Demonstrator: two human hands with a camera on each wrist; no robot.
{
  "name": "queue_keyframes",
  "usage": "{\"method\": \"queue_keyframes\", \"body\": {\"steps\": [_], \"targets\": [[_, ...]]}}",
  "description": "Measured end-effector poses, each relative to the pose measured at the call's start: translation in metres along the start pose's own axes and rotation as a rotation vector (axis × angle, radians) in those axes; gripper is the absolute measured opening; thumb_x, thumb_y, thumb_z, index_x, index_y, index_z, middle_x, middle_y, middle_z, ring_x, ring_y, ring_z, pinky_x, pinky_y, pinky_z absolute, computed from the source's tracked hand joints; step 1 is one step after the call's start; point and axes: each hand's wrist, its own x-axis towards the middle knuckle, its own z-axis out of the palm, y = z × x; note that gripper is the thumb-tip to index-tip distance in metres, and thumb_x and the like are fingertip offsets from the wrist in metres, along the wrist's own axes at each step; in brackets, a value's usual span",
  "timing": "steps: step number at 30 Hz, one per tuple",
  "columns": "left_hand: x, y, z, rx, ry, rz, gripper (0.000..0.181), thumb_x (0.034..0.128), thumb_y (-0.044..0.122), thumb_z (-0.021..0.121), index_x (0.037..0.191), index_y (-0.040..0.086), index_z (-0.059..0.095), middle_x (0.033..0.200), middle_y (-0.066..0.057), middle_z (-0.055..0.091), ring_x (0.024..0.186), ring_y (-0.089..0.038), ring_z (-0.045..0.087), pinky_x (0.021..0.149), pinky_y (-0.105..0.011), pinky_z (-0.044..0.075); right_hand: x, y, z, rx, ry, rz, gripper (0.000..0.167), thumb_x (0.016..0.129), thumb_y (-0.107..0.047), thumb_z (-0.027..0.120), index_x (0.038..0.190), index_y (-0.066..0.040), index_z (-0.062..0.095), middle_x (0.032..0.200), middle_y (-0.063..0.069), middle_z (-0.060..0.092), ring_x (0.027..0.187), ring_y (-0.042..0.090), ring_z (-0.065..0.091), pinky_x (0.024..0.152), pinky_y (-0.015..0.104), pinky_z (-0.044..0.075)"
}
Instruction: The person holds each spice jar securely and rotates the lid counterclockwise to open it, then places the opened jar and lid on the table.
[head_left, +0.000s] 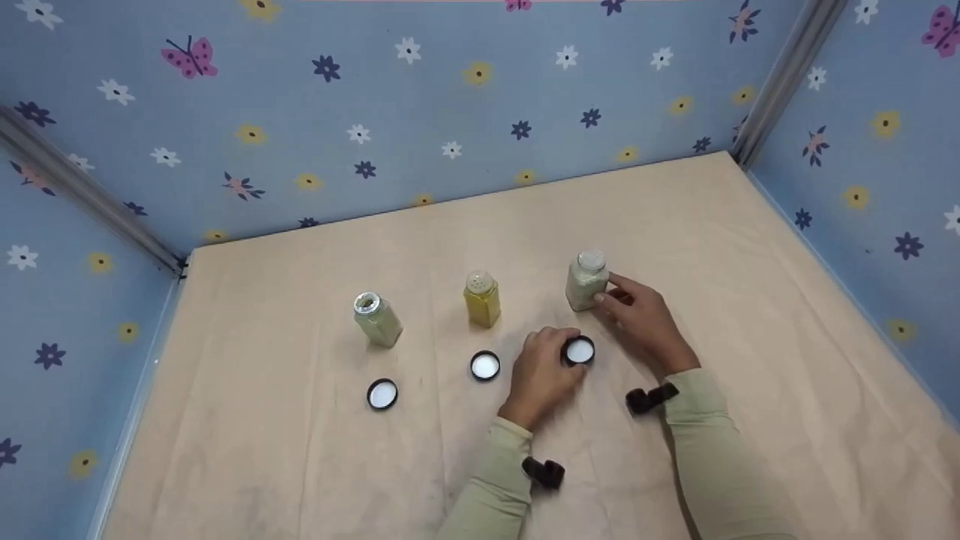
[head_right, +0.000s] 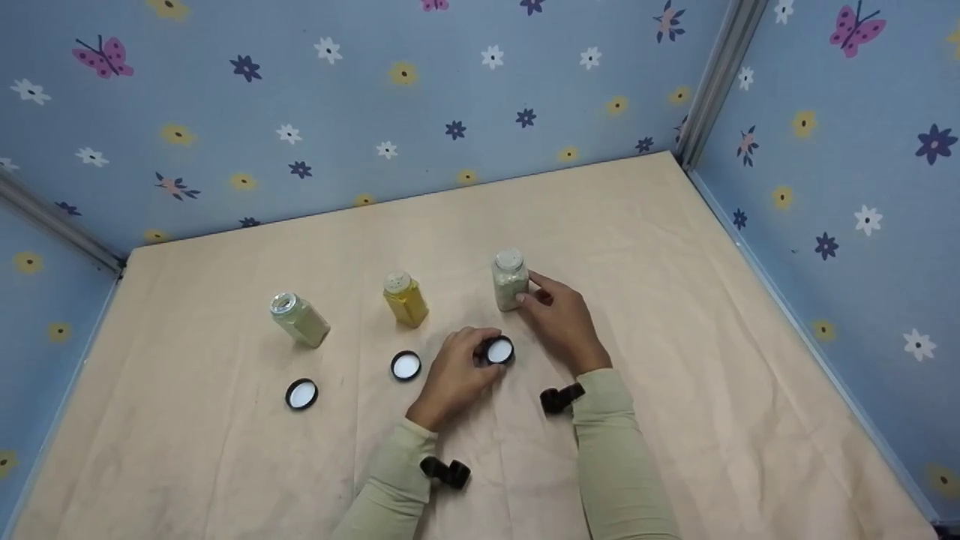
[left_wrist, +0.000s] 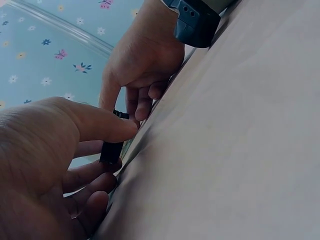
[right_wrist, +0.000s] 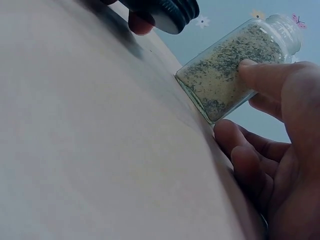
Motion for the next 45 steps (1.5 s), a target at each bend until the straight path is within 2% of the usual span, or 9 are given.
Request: {"method": "queue_keyframes", "body": {"steps": [6, 19, 26, 33, 45], "targets": [[-0.0025, -0.0001, 0.0015, 0.075, 0.005, 0.044, 0.045, 0.079, 0.024, 0.084, 0.122, 0.016, 0.071, 0.116, 0.001, 0.069, 0.099, -0.022, 0.06, 0.084, -0.033, 0.051, -0.0008, -0.0004, 0.0022, -0.013, 0.0, 0.003, 0.058, 0.096, -0.049, 0.064, 0.146, -0.02, 0.055, 0.108, 0.009, 0.068, 0.086, 0.022, 0.067, 0.07, 0.036, 0.056], [-0.0023, 0.0028, 0.0043, 0.122, 0.007, 0.091, 0.043, 0.0786, 0.025, 0.084, 0.12, 0.019, 0.073, 0.113, 0.006, 0.07, 0.097, -0.021, 0.06, 0.08, -0.032, 0.051, -0.0039, 0.002, -0.0011, -0.053, 0.014, -0.01, 0.056, 0.099, -0.044, 0.062, 0.147, -0.017, 0.053, 0.108, 0.01, 0.069, 0.086, 0.022, 0.066, 0.073, 0.037, 0.054], [-0.0044, 0.0016, 0.0041, 0.139, 0.055, 0.134, 0.041, 0.0779, 0.024, 0.084, 0.117, 0.018, 0.074, 0.11, 0.005, 0.071, 0.091, -0.022, 0.059, 0.076, -0.031, 0.051, -0.0052, -0.0007, -0.0007, -0.039, 0.004, 0.014, 0.059, 0.099, -0.046, 0.06, 0.148, -0.016, 0.051, 0.113, 0.01, 0.067, 0.086, 0.022, 0.066, 0.071, 0.038, 0.055], [-0.0042, 0.0018, 0.002, 0.144, 0.047, 0.123, 0.041, 0.078, 0.024, 0.084, 0.118, 0.018, 0.074, 0.111, 0.005, 0.071, 0.092, -0.022, 0.059, 0.075, -0.032, 0.051, -0.0049, -0.0032, -0.0006, -0.033, 0.01, 0.01, 0.058, 0.099, -0.045, 0.061, 0.148, -0.016, 0.052, 0.113, 0.01, 0.067, 0.089, 0.022, 0.065, 0.071, 0.038, 0.055], [-0.0074, 0.0016, 0.0002, 0.111, 0.032, 0.122, 0.045, 0.0781, 0.025, 0.082, 0.122, 0.018, 0.072, 0.116, 0.005, 0.07, 0.096, -0.022, 0.06, 0.08, -0.031, 0.05, -0.006, 0.0001, 0.0007, -0.046, 0.021, 0.028, 0.054, 0.1, -0.043, 0.061, 0.145, -0.014, 0.054, 0.114, 0.009, 0.066, 0.1, 0.023, 0.062, 0.087, 0.043, 0.05]]}}
